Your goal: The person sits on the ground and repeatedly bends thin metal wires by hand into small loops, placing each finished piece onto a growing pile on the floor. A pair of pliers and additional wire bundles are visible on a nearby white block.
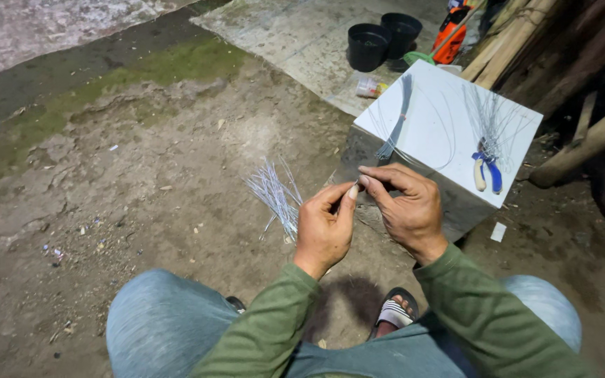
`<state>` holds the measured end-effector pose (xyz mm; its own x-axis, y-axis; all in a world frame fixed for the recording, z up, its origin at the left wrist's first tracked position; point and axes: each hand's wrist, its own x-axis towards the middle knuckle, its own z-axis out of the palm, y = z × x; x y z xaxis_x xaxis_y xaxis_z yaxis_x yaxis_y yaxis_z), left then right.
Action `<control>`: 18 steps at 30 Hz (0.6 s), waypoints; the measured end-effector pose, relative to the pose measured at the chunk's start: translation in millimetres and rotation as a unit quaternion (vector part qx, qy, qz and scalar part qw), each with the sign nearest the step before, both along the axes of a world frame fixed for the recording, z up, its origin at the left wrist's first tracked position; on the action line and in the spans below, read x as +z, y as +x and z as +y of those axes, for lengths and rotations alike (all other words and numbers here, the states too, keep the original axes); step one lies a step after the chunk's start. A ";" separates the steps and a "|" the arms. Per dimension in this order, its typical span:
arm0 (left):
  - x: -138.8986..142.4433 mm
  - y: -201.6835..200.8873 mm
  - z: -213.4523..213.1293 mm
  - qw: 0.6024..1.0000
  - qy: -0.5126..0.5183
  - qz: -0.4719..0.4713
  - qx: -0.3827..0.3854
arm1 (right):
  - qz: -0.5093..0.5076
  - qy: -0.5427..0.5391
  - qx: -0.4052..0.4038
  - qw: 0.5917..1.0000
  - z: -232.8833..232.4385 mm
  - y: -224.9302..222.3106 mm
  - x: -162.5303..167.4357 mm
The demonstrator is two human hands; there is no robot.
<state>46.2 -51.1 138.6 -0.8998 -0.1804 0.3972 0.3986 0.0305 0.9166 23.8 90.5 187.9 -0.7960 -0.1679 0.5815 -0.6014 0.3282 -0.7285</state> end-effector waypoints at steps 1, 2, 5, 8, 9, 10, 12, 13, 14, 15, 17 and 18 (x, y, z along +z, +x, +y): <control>-5.3 -1.3 1.1 1.000 0.015 0.007 -0.014 | -0.001 0.000 0.003 1.000 0.8 -1.8 -5.0; -10.9 -3.4 1.8 0.999 0.030 0.013 -0.027 | -0.002 0.000 0.007 1.000 1.4 -4.4 -10.1; -26.7 -17.1 -0.2 0.996 0.071 0.017 -0.055 | -0.079 -0.074 0.038 0.993 1.1 -14.1 -28.2; -39.1 -33.8 -11.7 0.981 0.171 -0.081 -0.033 | -0.177 -0.096 0.099 0.975 -3.6 -15.9 -51.7; -42.3 -40.3 -16.4 0.965 0.243 -0.088 -0.045 | -0.203 -0.089 0.122 0.967 -6.5 -14.8 -61.0; -45.4 -47.1 -20.7 0.943 0.314 -0.094 -0.056 | -0.234 -0.055 0.126 0.963 -10.0 -12.3 -71.8; -51.9 -58.1 -27.5 0.909 0.400 -0.104 -0.064 | -0.293 0.015 0.131 0.947 -16.5 -8.3 -94.4; -55.1 -63.4 -29.2 0.901 0.415 -0.110 -0.063 | -0.315 0.010 0.118 0.942 -18.4 -9.7 -105.1; -58.5 -69.3 -30.1 0.893 0.431 -0.116 -0.062 | -0.338 0.006 0.104 0.935 -19.4 -13.4 -115.2; -62.0 -75.5 -31.4 0.892 0.431 -0.120 -0.064 | -0.360 0.002 0.089 0.929 -20.4 -19.1 -124.6; -69.0 -88.1 -31.4 0.890 0.432 -0.129 -0.066 | -0.388 -0.045 0.092 0.916 -18.6 -34.8 -139.9; -72.6 -94.2 -30.8 0.889 0.432 -0.136 -0.069 | -0.401 -0.069 0.092 0.909 -16.8 -42.0 -146.1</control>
